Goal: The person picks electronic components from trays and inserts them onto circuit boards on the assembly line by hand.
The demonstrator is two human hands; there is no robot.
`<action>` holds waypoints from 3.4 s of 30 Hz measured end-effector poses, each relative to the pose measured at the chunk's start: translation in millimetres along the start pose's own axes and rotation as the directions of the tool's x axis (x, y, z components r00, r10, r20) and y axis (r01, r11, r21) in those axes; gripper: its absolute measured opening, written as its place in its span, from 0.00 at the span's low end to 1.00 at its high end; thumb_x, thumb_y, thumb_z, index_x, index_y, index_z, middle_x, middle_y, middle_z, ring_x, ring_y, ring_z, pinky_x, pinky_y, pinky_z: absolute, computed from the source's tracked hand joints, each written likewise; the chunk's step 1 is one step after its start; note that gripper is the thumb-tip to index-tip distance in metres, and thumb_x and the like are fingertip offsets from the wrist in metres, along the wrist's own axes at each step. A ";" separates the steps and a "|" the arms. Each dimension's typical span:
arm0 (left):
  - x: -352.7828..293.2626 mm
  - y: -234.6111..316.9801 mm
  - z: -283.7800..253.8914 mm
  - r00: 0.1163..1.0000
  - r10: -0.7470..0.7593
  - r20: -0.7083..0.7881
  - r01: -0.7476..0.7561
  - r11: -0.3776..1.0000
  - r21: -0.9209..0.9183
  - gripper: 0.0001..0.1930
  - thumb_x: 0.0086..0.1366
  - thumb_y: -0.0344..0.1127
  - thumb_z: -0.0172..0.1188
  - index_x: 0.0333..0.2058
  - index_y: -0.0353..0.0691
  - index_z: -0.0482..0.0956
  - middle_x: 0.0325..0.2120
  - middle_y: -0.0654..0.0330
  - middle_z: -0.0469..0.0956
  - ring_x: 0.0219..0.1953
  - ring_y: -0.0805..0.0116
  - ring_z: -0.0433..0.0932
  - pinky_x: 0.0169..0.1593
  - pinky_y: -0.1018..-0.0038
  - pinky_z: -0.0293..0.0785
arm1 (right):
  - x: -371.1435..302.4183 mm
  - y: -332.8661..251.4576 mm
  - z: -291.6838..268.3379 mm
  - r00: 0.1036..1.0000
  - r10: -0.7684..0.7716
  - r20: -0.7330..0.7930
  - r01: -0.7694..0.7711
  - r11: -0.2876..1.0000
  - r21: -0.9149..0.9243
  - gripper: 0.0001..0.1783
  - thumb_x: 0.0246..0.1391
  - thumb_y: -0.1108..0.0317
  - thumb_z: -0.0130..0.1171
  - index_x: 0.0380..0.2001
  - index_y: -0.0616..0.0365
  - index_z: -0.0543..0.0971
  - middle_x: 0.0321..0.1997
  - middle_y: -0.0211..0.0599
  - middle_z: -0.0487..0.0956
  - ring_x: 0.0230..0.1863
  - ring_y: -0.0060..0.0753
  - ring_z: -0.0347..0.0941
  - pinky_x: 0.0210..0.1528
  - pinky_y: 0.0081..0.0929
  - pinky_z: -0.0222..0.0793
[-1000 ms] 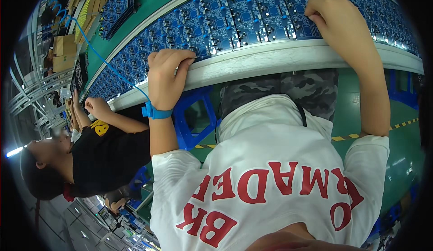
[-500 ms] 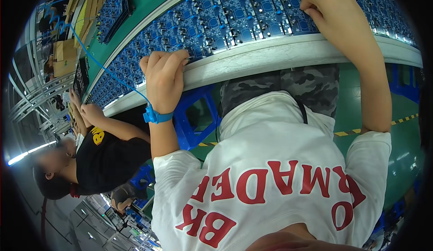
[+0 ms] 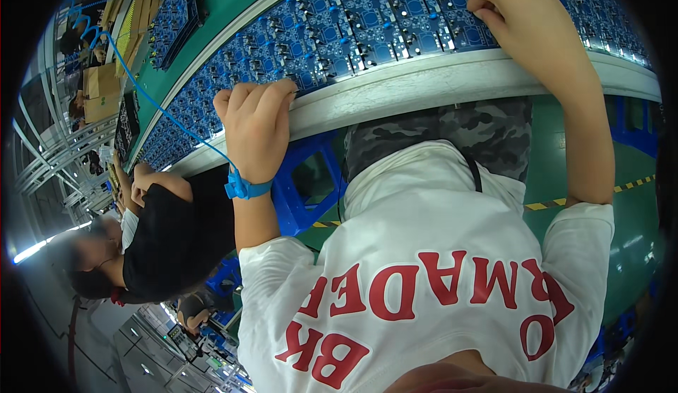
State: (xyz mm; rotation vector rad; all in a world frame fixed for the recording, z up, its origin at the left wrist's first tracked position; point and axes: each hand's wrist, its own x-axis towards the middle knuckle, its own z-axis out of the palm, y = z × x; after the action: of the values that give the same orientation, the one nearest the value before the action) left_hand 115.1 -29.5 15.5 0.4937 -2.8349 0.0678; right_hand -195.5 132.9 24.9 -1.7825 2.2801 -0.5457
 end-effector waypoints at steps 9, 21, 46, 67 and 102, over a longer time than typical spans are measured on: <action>10.0 8.4 -4.9 0.995 -0.051 0.087 0.058 0.995 -0.076 0.09 0.59 0.28 0.64 0.38 0.49 0.83 0.32 0.67 0.83 0.38 0.64 0.77 0.48 0.63 0.60 | -5.4 14.1 16.8 0.993 -0.048 -0.107 0.044 0.998 -0.036 0.05 0.51 0.74 0.59 0.30 0.62 0.82 0.33 0.43 0.81 0.38 0.47 0.79 0.44 0.39 0.75; 212.9 -58.6 45.6 0.962 0.089 -0.257 -0.140 0.973 -0.185 0.08 0.60 0.35 0.65 0.37 0.45 0.87 0.34 0.57 0.85 0.40 0.56 0.83 0.45 0.64 0.76 | -2.9 11.1 22.7 0.991 -0.006 -0.132 0.000 0.999 -0.043 0.05 0.51 0.73 0.61 0.30 0.62 0.83 0.33 0.41 0.82 0.40 0.46 0.78 0.45 0.39 0.74; 160.0 35.2 40.5 0.961 0.259 0.096 -0.114 0.688 -0.717 0.09 0.65 0.28 0.62 0.43 0.37 0.86 0.37 0.56 0.86 0.41 0.69 0.82 0.46 0.74 0.77 | -8.5 13.3 21.8 0.991 -0.001 -0.134 -0.013 0.995 -0.101 0.06 0.53 0.72 0.60 0.33 0.55 0.85 0.36 0.36 0.84 0.43 0.44 0.80 0.47 0.39 0.76; 136.2 81.8 38.4 0.937 0.336 0.096 -0.215 0.771 -0.600 0.14 0.59 0.24 0.65 0.44 0.44 0.86 0.33 0.62 0.85 0.37 0.64 0.79 0.47 0.69 0.70 | -1.3 23.6 41.6 0.952 -0.062 -0.300 0.041 0.996 -0.074 0.05 0.46 0.75 0.63 0.28 0.56 0.84 0.31 0.44 0.84 0.35 0.47 0.83 0.35 0.38 0.79; 138.0 79.2 50.9 0.805 0.584 -0.101 -0.587 0.763 -0.270 0.11 0.51 0.27 0.63 0.33 0.50 0.83 0.32 0.71 0.82 0.38 0.66 0.72 0.48 0.62 0.58 | 13.8 37.5 -14.4 0.977 -0.209 0.046 0.193 0.954 0.231 0.10 0.48 0.69 0.60 0.33 0.62 0.85 0.32 0.51 0.84 0.35 0.51 0.82 0.42 0.43 0.77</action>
State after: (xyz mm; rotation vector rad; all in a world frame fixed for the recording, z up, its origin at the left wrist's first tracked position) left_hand -49.6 -4.5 2.7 -0.4723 -2.8005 -0.2254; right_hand -237.9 129.7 23.9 -1.8962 1.9161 -0.7332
